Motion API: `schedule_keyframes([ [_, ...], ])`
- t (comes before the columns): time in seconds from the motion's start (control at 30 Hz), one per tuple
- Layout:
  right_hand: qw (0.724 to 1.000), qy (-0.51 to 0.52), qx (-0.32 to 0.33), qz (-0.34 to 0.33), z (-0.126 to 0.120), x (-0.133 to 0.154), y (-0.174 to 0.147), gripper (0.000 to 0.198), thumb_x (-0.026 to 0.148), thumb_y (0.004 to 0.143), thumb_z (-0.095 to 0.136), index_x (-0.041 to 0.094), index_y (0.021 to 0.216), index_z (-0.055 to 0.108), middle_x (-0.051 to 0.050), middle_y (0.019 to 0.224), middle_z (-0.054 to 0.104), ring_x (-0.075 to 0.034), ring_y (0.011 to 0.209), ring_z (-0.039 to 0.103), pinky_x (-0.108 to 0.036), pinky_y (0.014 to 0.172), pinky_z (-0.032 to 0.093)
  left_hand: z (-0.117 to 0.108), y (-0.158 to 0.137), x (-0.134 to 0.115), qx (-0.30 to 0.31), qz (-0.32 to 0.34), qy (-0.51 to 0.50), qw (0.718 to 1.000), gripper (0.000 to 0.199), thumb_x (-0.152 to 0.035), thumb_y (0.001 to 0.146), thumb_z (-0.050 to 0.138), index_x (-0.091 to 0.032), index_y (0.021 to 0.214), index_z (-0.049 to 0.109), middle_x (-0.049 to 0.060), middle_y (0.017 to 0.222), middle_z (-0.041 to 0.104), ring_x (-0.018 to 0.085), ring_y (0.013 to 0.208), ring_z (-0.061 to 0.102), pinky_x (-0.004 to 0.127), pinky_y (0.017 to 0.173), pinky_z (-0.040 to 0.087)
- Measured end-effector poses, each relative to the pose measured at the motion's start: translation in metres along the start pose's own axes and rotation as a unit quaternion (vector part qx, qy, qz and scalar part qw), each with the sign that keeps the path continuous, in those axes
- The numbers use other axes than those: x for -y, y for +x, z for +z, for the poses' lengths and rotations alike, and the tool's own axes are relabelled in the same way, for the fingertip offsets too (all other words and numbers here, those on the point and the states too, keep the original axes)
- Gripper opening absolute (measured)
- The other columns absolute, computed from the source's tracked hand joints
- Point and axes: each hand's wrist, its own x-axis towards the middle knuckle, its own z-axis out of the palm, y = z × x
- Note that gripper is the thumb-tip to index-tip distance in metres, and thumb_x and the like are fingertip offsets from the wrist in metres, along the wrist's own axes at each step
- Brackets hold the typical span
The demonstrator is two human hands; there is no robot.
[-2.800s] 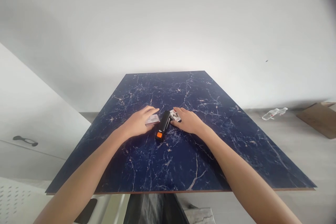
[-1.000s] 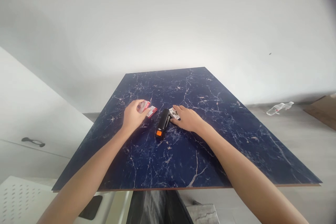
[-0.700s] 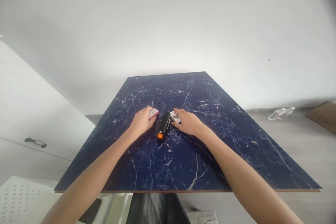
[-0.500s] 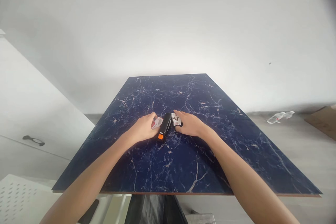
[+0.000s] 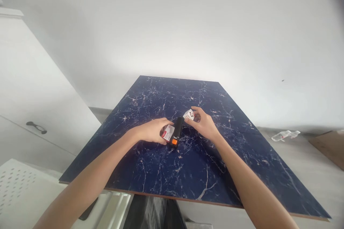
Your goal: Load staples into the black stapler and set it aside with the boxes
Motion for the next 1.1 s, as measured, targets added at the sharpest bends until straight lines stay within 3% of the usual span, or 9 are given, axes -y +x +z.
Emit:
schedule_keyframes([
  [0.2, 0.992, -0.07, 0.047, -0.093, 0.004, 0.048, 0.021, 0.059, 0.045, 0.086, 0.064, 0.025, 0.14, 0.053, -0.01, 0.131, 0.062, -0.027, 0.115, 0.06, -0.038, 0.093, 0.049, 0.0, -0.007, -0.002, -0.009, -0.019, 0.019, 1.0, 0.072, -0.043, 0.063, 0.085, -0.029, 0.128, 0.06, 0.007, 0.118, 0.067, 0.031, 0.1, 0.068, 0.034, 0.078, 0.053],
  [0.37, 0.978, -0.135, 0.134, -0.08, 0.02, 0.075, 0.036, 0.054, 0.041, 0.084, 0.066, 0.023, 0.133, 0.056, -0.012, 0.126, 0.066, -0.03, 0.11, 0.063, -0.037, 0.086, 0.049, -0.02, -0.014, 0.01, -0.009, -0.043, 0.012, 0.999, 0.078, -0.049, 0.06, 0.087, -0.031, 0.131, 0.061, 0.007, 0.124, 0.07, 0.031, 0.101, 0.07, 0.033, 0.074, 0.054],
  [0.47, 0.962, -0.151, 0.216, -0.076, 0.025, 0.076, 0.034, 0.056, 0.045, 0.082, 0.069, 0.02, 0.131, 0.058, -0.014, 0.127, 0.066, -0.033, 0.115, 0.062, -0.039, 0.09, 0.05, -0.024, -0.013, 0.022, -0.003, -0.06, -0.015, 0.998, 0.1, -0.051, 0.057, 0.088, -0.033, 0.148, 0.048, 0.009, 0.133, 0.067, 0.031, 0.098, 0.073, 0.033, 0.071, 0.055],
  [0.57, 0.982, -0.111, 0.141, -0.062, 0.019, 0.068, 0.026, 0.059, 0.053, 0.089, 0.061, 0.022, 0.139, 0.054, -0.014, 0.142, 0.058, -0.032, 0.124, 0.058, -0.041, 0.096, 0.049, -0.019, -0.01, 0.03, -0.003, -0.043, -0.022, 0.999, 0.125, -0.054, 0.054, 0.09, -0.034, 0.16, 0.028, 0.012, 0.155, 0.048, 0.035, 0.116, 0.067, 0.037, 0.082, 0.056],
  [0.67, 0.996, -0.073, 0.055, 0.008, 0.011, 0.055, 0.014, 0.052, 0.056, 0.096, 0.049, 0.022, 0.134, 0.055, -0.014, 0.137, 0.061, -0.029, 0.113, 0.065, -0.04, 0.091, 0.052, -0.012, -0.006, 0.029, 0.008, -0.015, 0.0, 1.0, 0.13, -0.056, 0.053, 0.091, -0.034, 0.162, 0.024, 0.011, 0.166, 0.029, 0.039, 0.143, 0.044, 0.043, 0.101, 0.051],
  [0.73, 0.993, -0.034, 0.098, 0.058, 0.008, 0.049, 0.004, 0.053, 0.059, 0.097, 0.045, 0.02, 0.132, 0.054, -0.015, 0.129, 0.066, -0.025, 0.094, 0.071, -0.037, 0.08, 0.055, -0.007, -0.003, 0.023, 0.015, 0.0, 0.009, 1.0, 0.122, -0.055, 0.058, 0.089, -0.034, 0.161, 0.027, 0.009, 0.168, 0.024, 0.039, 0.147, 0.037, 0.044, 0.105, 0.048],
  [0.83, 0.981, 0.021, 0.175, 0.076, 0.012, 0.044, -0.01, 0.056, 0.061, 0.097, 0.047, 0.021, 0.137, 0.049, -0.015, 0.129, 0.067, -0.022, 0.08, 0.072, -0.034, 0.069, 0.055, -0.001, -0.001, 0.011, 0.024, 0.003, 0.005, 1.0, 0.108, -0.048, 0.068, 0.084, -0.034, 0.16, 0.03, 0.007, 0.17, 0.016, 0.036, 0.134, 0.054, 0.037, 0.09, 0.055],
  [0.93, 0.987, 0.014, 0.15, 0.051, 0.018, 0.043, -0.018, 0.054, 0.056, 0.094, 0.055, 0.025, 0.138, 0.048, -0.012, 0.131, 0.067, -0.024, 0.093, 0.072, -0.034, 0.073, 0.055, 0.002, -0.003, 0.004, 0.033, -0.007, 0.005, 0.999, 0.105, -0.044, 0.071, 0.081, -0.035, 0.161, 0.028, 0.007, 0.171, 0.013, 0.033, 0.12, 0.064, 0.032, 0.075, 0.056],
  [1.1, 0.991, 0.019, 0.121, 0.045, 0.023, 0.039, -0.017, 0.055, 0.056, 0.091, 0.06, 0.025, 0.136, 0.051, -0.011, 0.13, 0.068, -0.026, 0.101, 0.07, -0.034, 0.078, 0.054, 0.003, -0.004, 0.015, 0.007, 0.003, 0.002, 1.0, 0.117, -0.052, 0.065, 0.087, -0.039, 0.161, 0.023, 0.006, 0.17, 0.018, 0.036, 0.134, 0.054, 0.033, 0.083, 0.056],
])
